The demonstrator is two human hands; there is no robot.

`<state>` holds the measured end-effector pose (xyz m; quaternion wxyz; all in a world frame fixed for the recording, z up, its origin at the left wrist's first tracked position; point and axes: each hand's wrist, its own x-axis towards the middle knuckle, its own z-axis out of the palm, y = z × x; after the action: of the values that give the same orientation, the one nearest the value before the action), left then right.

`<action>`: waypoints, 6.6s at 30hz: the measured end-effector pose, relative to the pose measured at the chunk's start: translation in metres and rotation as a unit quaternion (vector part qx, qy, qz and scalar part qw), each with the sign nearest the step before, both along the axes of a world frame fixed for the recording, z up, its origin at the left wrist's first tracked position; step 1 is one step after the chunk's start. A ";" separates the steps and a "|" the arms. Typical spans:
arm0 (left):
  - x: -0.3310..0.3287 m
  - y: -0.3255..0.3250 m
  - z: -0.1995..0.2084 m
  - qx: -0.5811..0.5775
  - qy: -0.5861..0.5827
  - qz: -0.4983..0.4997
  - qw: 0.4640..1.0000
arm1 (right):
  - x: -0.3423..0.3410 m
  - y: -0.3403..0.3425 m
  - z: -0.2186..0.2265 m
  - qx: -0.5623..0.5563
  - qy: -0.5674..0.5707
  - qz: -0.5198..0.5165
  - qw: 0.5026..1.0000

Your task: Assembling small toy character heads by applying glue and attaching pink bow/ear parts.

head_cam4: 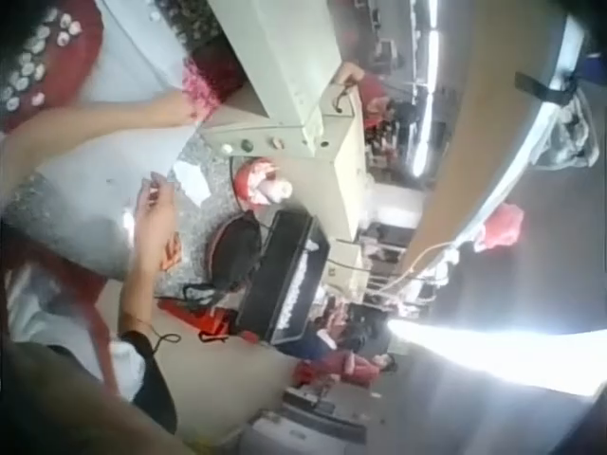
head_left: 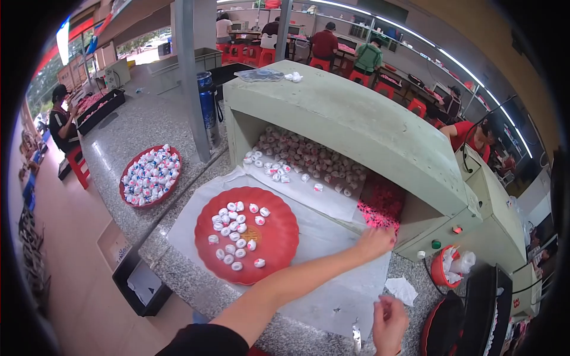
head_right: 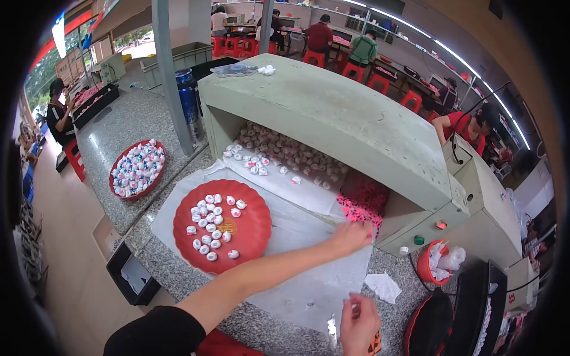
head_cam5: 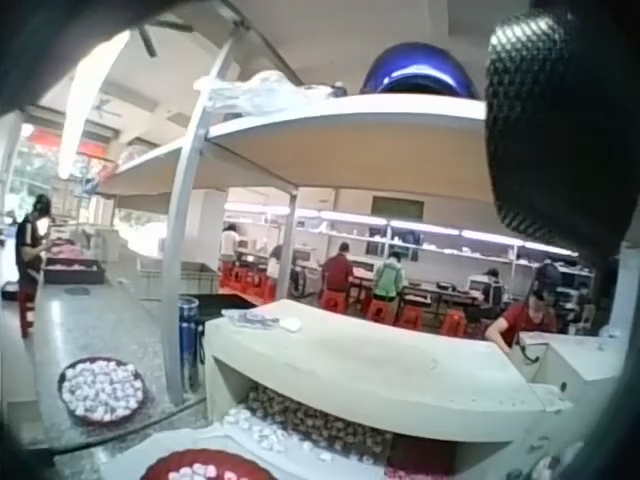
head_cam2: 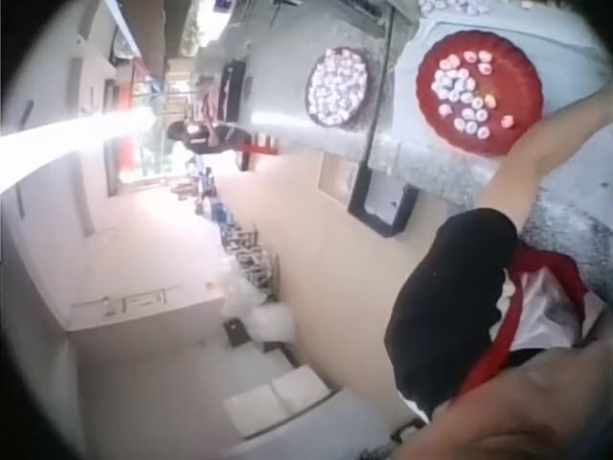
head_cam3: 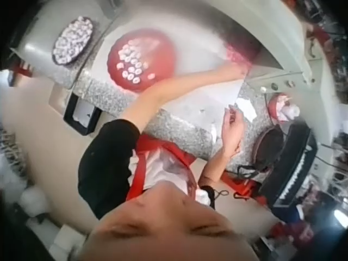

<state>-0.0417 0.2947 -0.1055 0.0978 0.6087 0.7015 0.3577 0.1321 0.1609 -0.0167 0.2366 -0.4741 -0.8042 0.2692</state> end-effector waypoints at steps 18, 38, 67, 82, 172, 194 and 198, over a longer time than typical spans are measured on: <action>-0.169 -0.098 0.039 -0.101 0.310 0.018 0.945 | 0.026 0.172 -0.086 0.200 -0.082 -0.253 0.943; -0.325 -0.014 0.003 0.030 0.253 0.101 0.962 | 0.013 0.208 -0.080 -0.063 0.058 -0.239 0.967; -0.197 -0.372 0.024 -0.097 -0.437 0.209 0.870 | -0.137 0.000 0.013 0.135 0.053 0.545 0.826; -0.308 -0.191 0.051 -0.057 -0.384 0.182 0.903 | -0.178 0.056 0.050 0.196 0.035 0.405 0.892; 0.057 -0.187 0.050 0.041 -0.453 -0.170 0.874 | 0.023 0.006 -0.017 0.067 0.097 0.062 0.991; 0.049 -0.303 0.015 -0.187 -0.811 -0.033 0.553 | 0.077 -0.045 -0.065 0.177 -0.063 -0.068 0.980; 0.063 -0.349 0.004 -0.237 -0.853 -0.029 0.464 | 0.090 -0.090 -0.053 -0.103 0.151 0.043 0.982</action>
<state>0.0209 -0.0543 -0.1013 0.7982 -0.0259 0.3092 0.5163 0.2216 0.0708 -0.0694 0.2930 -0.4154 -0.7467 0.4290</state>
